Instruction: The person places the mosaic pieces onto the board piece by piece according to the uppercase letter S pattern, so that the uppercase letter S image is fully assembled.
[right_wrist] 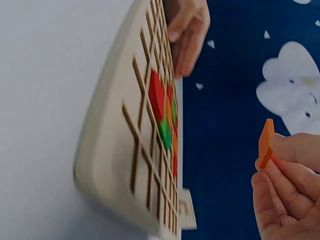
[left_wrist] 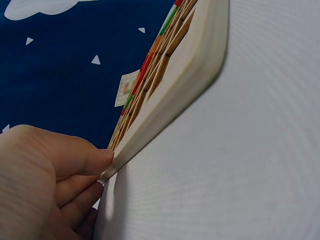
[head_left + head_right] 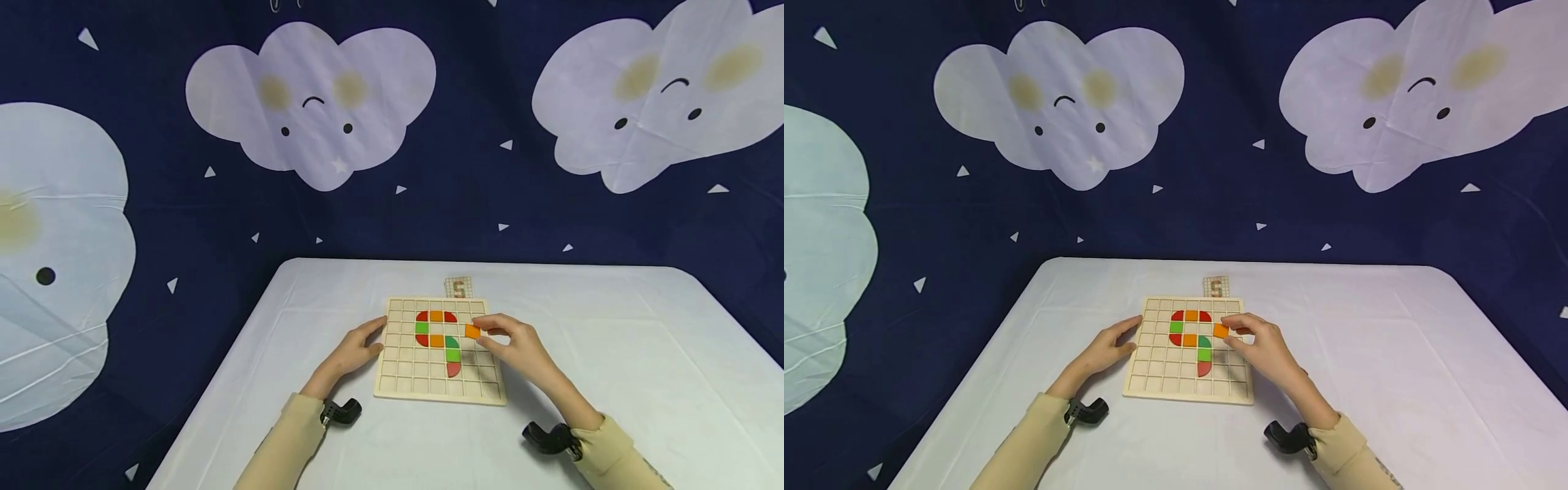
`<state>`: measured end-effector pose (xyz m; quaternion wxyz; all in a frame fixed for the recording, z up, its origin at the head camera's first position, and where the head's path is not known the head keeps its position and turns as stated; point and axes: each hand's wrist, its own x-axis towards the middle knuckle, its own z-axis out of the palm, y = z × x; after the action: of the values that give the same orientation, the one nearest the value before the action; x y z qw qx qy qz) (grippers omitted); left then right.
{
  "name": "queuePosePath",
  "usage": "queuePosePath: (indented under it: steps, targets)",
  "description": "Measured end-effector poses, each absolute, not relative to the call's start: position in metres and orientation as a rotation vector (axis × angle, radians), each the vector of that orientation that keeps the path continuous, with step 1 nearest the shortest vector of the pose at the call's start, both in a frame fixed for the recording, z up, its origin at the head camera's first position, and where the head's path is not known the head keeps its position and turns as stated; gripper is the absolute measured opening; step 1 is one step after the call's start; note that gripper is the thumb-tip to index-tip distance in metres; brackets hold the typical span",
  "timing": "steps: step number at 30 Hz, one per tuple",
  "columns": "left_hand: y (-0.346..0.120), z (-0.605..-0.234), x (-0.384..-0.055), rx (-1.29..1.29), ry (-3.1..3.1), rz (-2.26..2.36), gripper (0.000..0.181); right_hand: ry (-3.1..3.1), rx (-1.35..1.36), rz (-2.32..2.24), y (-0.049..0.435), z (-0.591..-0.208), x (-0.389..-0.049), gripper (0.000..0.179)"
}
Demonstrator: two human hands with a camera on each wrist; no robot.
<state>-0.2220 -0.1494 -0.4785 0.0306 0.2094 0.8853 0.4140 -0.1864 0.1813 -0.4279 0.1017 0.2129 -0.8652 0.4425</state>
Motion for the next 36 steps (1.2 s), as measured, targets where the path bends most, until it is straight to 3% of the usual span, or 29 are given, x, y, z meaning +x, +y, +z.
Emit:
queuePosePath:
  steps: [19,36]
  targets:
    - [-0.148,-0.476,-0.221,0.662,2.740,1.257,0.057,-2.546,0.835,1.381,0.137,-0.456,-0.179,0.028]
    - [-0.147,-0.474,-0.220,0.639,2.719,1.272,0.057,-2.547,0.967,1.017,0.131,-0.484,-0.179,0.028]
